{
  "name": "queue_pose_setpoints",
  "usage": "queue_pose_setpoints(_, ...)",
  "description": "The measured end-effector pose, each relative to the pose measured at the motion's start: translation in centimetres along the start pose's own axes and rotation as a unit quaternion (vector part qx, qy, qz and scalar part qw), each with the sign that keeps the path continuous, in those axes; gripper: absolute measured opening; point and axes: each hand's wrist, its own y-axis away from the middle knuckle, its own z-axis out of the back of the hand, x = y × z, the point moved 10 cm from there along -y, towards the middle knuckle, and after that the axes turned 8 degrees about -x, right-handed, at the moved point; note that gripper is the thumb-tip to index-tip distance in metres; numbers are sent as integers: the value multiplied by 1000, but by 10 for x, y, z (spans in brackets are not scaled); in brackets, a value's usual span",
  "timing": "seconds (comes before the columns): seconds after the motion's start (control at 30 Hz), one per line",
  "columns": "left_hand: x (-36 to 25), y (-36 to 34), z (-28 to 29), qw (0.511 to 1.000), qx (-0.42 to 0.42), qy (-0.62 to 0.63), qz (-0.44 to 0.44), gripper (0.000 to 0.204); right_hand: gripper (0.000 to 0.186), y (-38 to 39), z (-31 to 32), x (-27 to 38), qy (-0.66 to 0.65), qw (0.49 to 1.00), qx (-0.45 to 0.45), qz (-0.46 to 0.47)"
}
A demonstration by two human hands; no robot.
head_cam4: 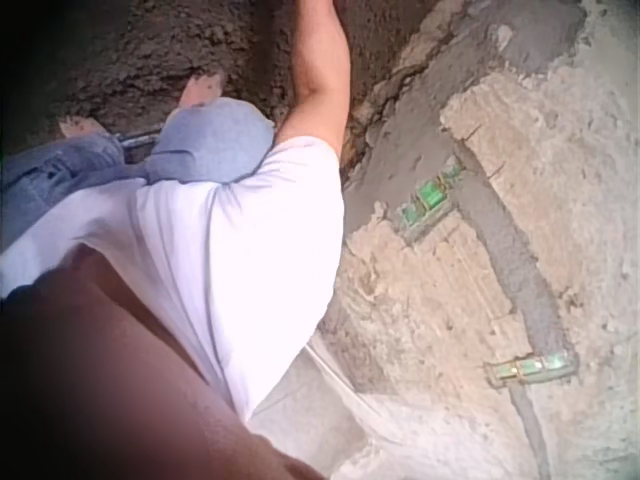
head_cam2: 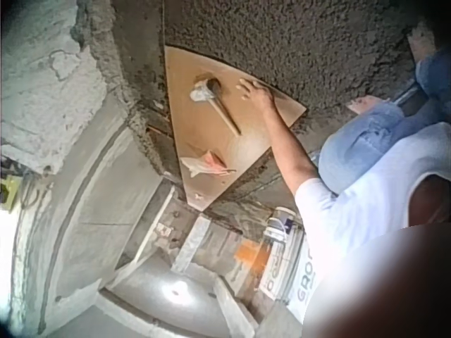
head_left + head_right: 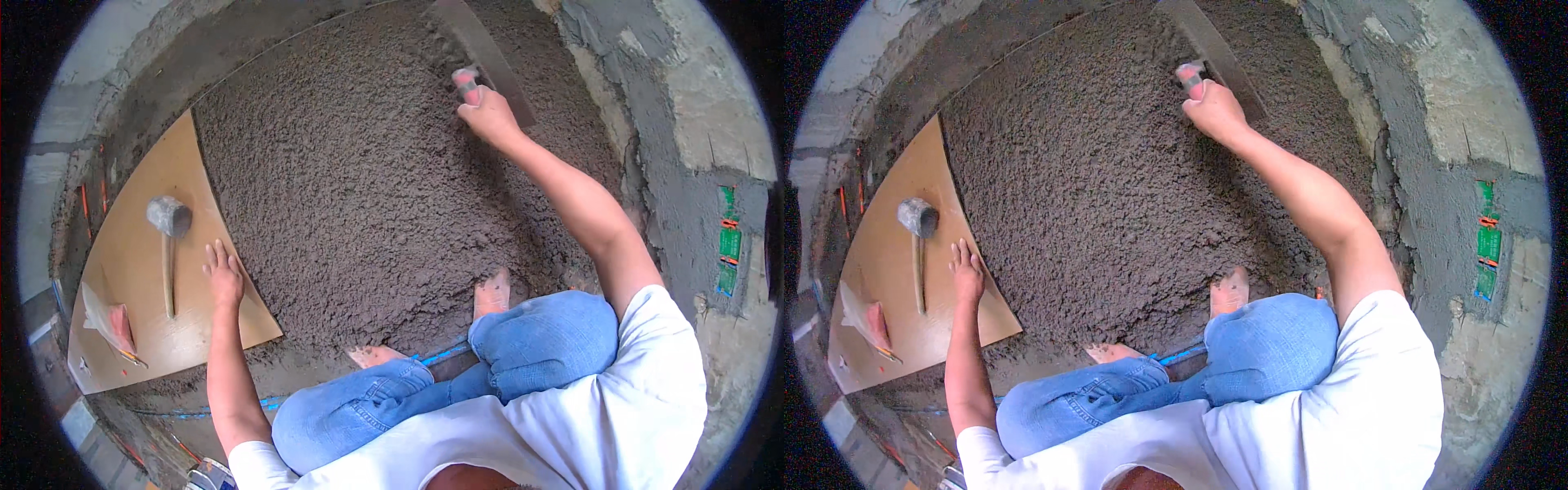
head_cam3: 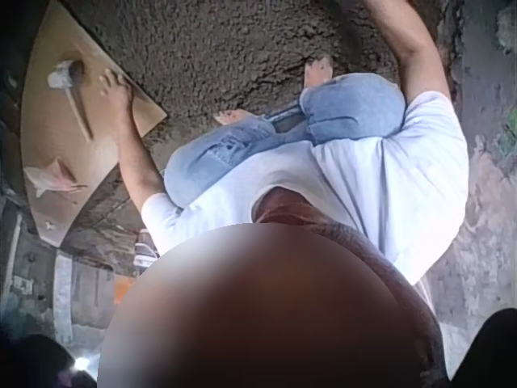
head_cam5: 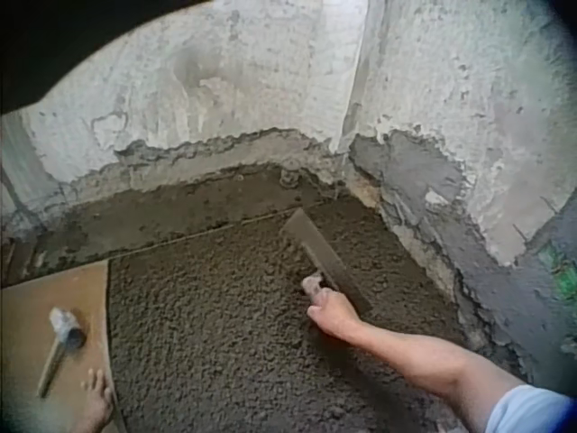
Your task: Leveling a cement and sand mixture on the floor using a notched trowel.
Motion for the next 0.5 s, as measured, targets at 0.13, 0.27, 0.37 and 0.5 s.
queue_pose_setpoints(0.13,-3,-6,-4,1000,-5,1,-19,52,29,-44,13,-12,137,989,-48,7)
queue_pose_setpoints(0.27,-13,-7,-5,1000,9,6,-5,53,29,-58,-3,-24,157,987,-44,9)
queue_pose_setpoints(0.37,-9,-2,-2,1000,7,1,-8,53,30,-15,-55,25,134,986,47,84)
queue_pose_setpoints(0.5,-9,-3,-2,1000,1,0,-21,53,28,45,-91,88,109,960,132,220)
